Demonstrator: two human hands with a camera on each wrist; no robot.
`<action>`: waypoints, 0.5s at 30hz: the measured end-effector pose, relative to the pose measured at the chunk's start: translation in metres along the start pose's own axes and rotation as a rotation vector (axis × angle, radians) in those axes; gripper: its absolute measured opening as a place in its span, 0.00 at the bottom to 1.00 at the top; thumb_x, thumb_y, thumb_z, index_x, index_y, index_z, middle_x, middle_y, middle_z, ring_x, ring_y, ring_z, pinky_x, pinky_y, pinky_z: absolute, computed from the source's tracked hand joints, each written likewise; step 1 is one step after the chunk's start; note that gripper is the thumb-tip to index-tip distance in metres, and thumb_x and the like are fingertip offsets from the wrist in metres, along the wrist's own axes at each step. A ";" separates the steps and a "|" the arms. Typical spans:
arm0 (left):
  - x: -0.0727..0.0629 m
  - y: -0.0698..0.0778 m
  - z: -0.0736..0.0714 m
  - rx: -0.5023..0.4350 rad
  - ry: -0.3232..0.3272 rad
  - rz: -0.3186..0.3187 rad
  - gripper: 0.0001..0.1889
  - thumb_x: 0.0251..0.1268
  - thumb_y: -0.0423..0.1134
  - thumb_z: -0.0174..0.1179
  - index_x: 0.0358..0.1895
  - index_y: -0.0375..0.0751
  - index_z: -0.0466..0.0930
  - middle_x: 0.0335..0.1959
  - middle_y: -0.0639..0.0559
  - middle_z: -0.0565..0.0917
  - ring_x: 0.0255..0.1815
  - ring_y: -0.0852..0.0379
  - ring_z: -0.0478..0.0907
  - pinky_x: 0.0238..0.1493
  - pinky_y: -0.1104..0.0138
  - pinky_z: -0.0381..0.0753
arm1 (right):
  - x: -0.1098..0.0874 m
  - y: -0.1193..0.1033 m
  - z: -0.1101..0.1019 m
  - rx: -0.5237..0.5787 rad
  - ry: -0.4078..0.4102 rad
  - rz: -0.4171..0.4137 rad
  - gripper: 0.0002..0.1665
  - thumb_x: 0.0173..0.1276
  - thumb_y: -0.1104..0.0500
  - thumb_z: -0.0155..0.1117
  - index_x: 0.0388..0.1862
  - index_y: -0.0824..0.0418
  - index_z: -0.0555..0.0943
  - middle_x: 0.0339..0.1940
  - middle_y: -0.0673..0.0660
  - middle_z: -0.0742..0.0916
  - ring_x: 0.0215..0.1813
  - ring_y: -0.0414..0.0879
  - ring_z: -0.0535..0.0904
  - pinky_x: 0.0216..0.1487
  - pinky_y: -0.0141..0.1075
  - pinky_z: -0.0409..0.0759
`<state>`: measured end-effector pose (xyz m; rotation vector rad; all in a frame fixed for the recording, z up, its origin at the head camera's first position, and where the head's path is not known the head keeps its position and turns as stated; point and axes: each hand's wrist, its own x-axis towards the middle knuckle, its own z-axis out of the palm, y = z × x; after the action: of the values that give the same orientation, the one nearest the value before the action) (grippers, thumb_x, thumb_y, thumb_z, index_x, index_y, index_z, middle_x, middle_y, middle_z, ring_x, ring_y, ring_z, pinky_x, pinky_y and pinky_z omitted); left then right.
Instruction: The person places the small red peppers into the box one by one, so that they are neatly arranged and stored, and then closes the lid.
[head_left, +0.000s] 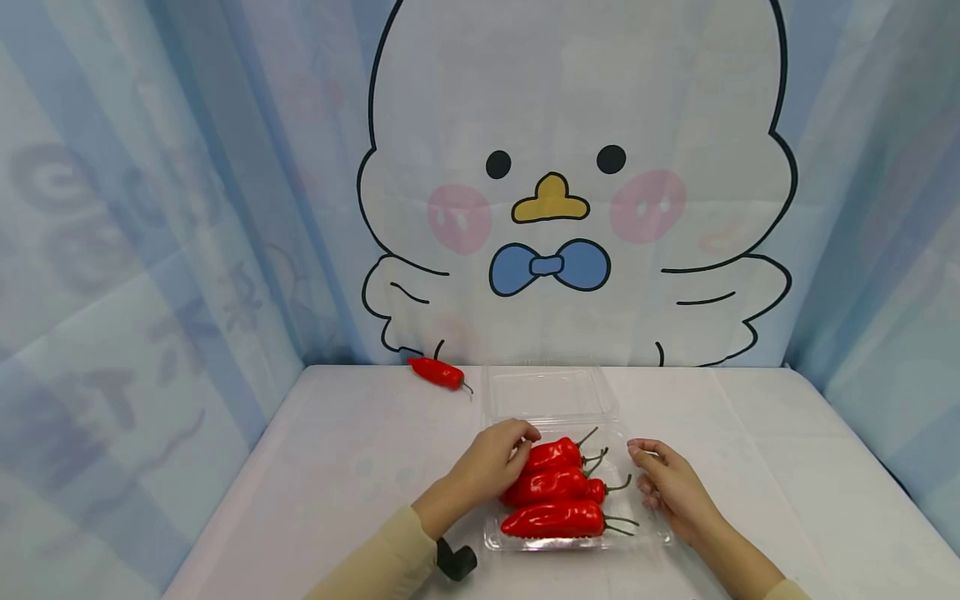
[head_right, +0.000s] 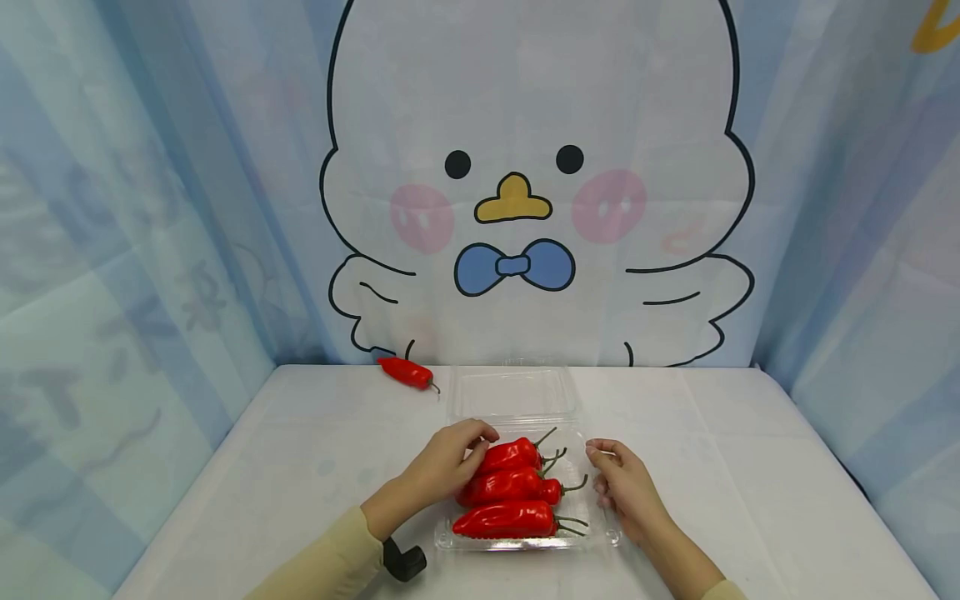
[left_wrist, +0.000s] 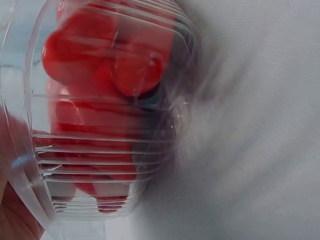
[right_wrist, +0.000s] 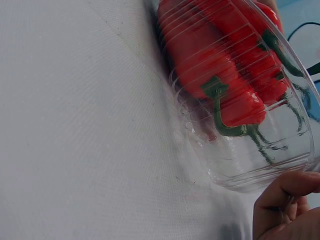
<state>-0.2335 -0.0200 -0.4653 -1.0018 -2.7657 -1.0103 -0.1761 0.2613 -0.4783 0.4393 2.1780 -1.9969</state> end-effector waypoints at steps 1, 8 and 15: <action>0.000 -0.001 0.000 0.002 0.003 0.001 0.09 0.75 0.33 0.59 0.53 0.42 0.83 0.49 0.52 0.87 0.46 0.61 0.82 0.52 0.70 0.85 | 0.000 0.000 0.000 0.001 -0.001 -0.001 0.27 0.83 0.52 0.54 0.70 0.66 0.64 0.34 0.49 0.74 0.24 0.36 0.67 0.22 0.27 0.70; -0.002 0.000 -0.002 0.009 0.011 0.007 0.09 0.74 0.35 0.60 0.53 0.42 0.83 0.48 0.52 0.87 0.43 0.62 0.81 0.50 0.72 0.84 | 0.000 0.000 -0.001 0.005 -0.008 -0.003 0.28 0.83 0.51 0.55 0.71 0.67 0.64 0.35 0.49 0.74 0.25 0.36 0.67 0.23 0.27 0.70; -0.003 -0.003 -0.002 0.026 0.038 0.038 0.09 0.74 0.35 0.60 0.53 0.42 0.83 0.47 0.52 0.87 0.44 0.62 0.81 0.49 0.73 0.84 | -0.001 0.001 0.000 0.015 -0.003 -0.003 0.27 0.83 0.52 0.54 0.70 0.66 0.64 0.34 0.49 0.73 0.24 0.36 0.67 0.23 0.27 0.70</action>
<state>-0.2332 -0.0246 -0.4655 -1.0169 -2.7115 -0.9753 -0.1747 0.2608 -0.4786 0.4349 2.1648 -2.0148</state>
